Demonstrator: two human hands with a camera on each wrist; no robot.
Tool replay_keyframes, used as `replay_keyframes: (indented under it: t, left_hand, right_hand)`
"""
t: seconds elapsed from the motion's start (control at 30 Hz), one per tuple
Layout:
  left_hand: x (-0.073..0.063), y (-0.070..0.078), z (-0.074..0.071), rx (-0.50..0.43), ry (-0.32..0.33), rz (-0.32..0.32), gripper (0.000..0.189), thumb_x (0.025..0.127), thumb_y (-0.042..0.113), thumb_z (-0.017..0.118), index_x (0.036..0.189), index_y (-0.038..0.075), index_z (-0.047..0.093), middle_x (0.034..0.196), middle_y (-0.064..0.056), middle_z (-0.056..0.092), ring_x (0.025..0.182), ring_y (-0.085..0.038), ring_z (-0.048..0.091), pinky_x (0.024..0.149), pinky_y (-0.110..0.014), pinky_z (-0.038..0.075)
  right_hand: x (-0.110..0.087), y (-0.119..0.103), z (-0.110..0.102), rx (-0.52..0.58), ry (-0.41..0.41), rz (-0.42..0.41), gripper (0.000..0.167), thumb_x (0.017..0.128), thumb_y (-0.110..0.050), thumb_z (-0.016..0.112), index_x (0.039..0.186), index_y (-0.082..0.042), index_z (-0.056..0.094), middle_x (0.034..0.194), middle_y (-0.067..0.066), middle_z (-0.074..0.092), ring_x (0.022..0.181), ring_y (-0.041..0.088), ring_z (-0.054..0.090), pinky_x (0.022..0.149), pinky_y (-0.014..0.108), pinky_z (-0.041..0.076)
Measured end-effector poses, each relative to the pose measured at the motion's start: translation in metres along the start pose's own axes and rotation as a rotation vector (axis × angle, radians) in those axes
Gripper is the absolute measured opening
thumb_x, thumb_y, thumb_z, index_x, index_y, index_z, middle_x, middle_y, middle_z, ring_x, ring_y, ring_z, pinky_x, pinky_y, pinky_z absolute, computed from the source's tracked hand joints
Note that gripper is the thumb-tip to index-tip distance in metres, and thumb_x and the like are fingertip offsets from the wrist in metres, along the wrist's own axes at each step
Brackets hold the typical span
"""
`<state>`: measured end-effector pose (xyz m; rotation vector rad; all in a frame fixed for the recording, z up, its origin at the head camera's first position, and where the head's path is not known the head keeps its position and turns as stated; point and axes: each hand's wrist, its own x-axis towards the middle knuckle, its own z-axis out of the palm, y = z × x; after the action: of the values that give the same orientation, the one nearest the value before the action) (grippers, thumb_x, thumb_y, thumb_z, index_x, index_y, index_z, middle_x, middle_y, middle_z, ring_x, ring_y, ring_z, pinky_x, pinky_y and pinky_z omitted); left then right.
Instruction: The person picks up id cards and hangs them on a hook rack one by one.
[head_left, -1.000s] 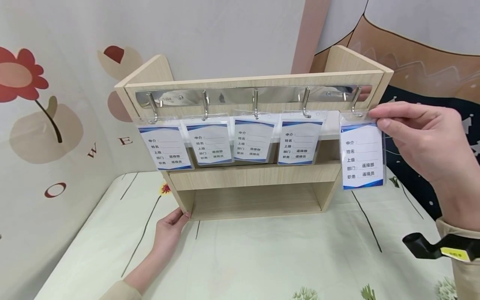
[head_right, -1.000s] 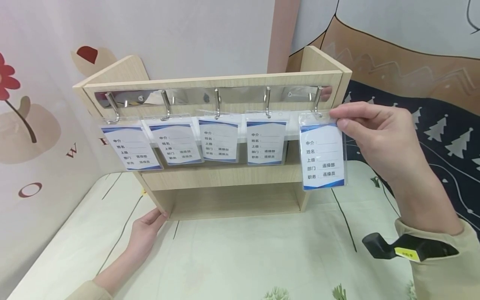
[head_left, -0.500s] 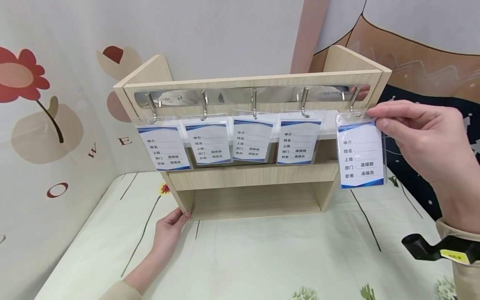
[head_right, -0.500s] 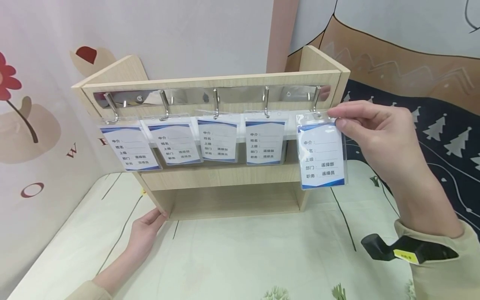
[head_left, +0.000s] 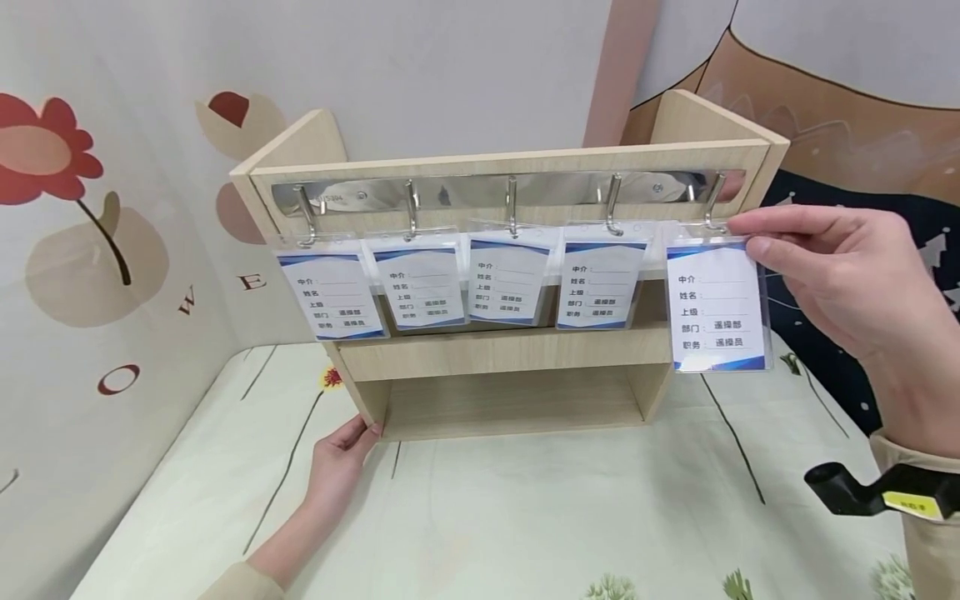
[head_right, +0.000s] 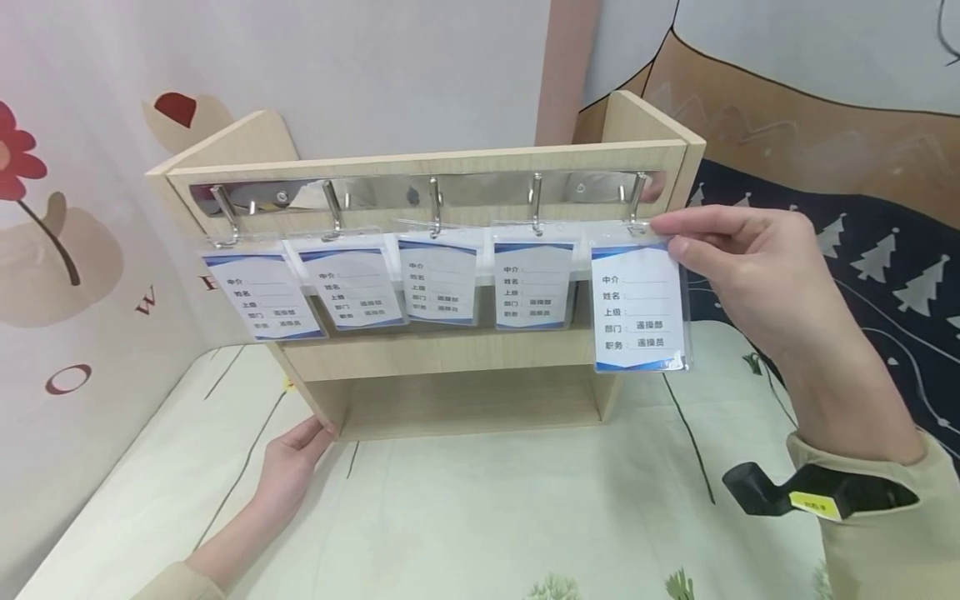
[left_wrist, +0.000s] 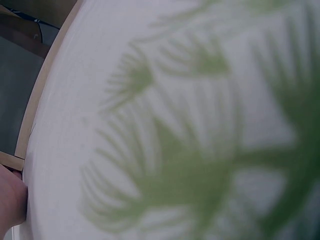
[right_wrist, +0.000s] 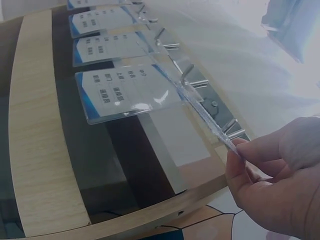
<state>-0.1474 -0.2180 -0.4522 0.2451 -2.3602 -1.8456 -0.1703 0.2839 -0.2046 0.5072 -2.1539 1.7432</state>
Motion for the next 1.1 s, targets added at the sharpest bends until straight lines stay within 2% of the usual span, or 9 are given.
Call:
replay_keyframes:
  t: [0.07, 0.1, 0.27, 0.33, 0.67, 0.83, 0.93, 1.1]
  left_hand:
    - [0.001, 0.0, 0.0, -0.001, -0.002, -0.005, 0.044, 0.104, 0.01, 0.061, 0.144, -0.005, 0.054, 0.142, -0.02, 0.056, 0.113, 0.001, 0.06, 0.088, -0.01, 0.05]
    - [0.001, 0.0, 0.0, -0.001, -0.004, -0.011, 0.044, 0.104, 0.01, 0.061, 0.144, -0.004, 0.054, 0.143, -0.02, 0.056, 0.111, 0.003, 0.06, 0.088, -0.01, 0.05]
    - [0.001, 0.001, 0.0, 0.001, -0.003, -0.018, 0.043, 0.104, 0.009, 0.061, 0.145, -0.004, 0.054, 0.143, -0.019, 0.056, 0.108, 0.007, 0.06, 0.088, -0.01, 0.051]
    - [0.001, 0.0, 0.0, 0.003, -0.003, -0.018, 0.044, 0.103, 0.009, 0.061, 0.144, -0.004, 0.054, 0.143, -0.019, 0.056, 0.109, 0.005, 0.06, 0.088, -0.01, 0.051]
    - [0.0, 0.0, 0.0, -0.001, -0.008, -0.026, 0.044, 0.104, 0.01, 0.061, 0.145, -0.004, 0.053, 0.143, -0.019, 0.056, 0.106, 0.011, 0.058, 0.089, -0.01, 0.05]
    - [0.0, 0.0, 0.001, -0.003, 0.001, -0.014, 0.043, 0.103, 0.008, 0.062, 0.144, -0.004, 0.054, 0.141, -0.02, 0.057, 0.11, 0.003, 0.06, 0.088, -0.01, 0.051]
    - [0.0, 0.0, 0.001, -0.004, 0.005, -0.004, 0.043, 0.103, 0.008, 0.062, 0.143, -0.005, 0.055, 0.141, -0.021, 0.057, 0.112, 0.0, 0.061, 0.087, -0.01, 0.051]
    - [0.001, 0.0, 0.001, -0.007, 0.003, -0.012, 0.043, 0.103, 0.008, 0.061, 0.144, -0.005, 0.055, 0.141, -0.02, 0.057, 0.109, 0.005, 0.06, 0.088, -0.01, 0.051]
  right_hand:
    - [0.0, 0.001, 0.002, 0.047, 0.017, -0.028, 0.028, 0.098, 0.011, 0.059, 0.121, 0.005, 0.072, 0.124, 0.009, 0.061, 0.108, 0.023, 0.052, 0.092, 0.01, 0.048]
    - [-0.001, 0.001, 0.003, 0.026, 0.032, -0.036, 0.027, 0.097, 0.011, 0.06, 0.121, 0.006, 0.072, 0.124, 0.008, 0.062, 0.108, 0.023, 0.052, 0.092, 0.01, 0.048]
    - [-0.002, -0.002, 0.01, -0.255, 0.131, -0.017, 0.028, 0.099, 0.003, 0.064, 0.125, 0.0, 0.072, 0.124, 0.001, 0.063, 0.108, 0.019, 0.052, 0.087, 0.006, 0.047]
    - [-0.002, -0.002, 0.012, -0.306, 0.154, -0.021, 0.028, 0.099, 0.001, 0.065, 0.125, -0.002, 0.073, 0.124, 0.0, 0.064, 0.107, 0.018, 0.052, 0.086, 0.005, 0.047]
    - [-0.003, 0.001, 0.024, -0.386, 0.249, -0.184, 0.024, 0.094, 0.009, 0.067, 0.116, 0.003, 0.076, 0.116, -0.002, 0.066, 0.103, 0.011, 0.059, 0.089, 0.007, 0.048]
    - [-0.004, 0.003, 0.029, -0.42, 0.308, -0.257, 0.021, 0.095, 0.009, 0.066, 0.112, 0.005, 0.076, 0.113, -0.006, 0.068, 0.102, 0.011, 0.06, 0.087, 0.008, 0.049]
    - [-0.004, 0.005, 0.03, -0.433, 0.333, -0.28, 0.02, 0.095, 0.007, 0.066, 0.112, 0.005, 0.077, 0.112, -0.008, 0.068, 0.102, 0.011, 0.06, 0.085, 0.008, 0.049]
    - [-0.003, 0.008, 0.03, -0.42, 0.363, -0.28, 0.02, 0.094, 0.008, 0.067, 0.112, 0.005, 0.077, 0.112, -0.011, 0.067, 0.106, 0.011, 0.059, 0.087, 0.009, 0.05]
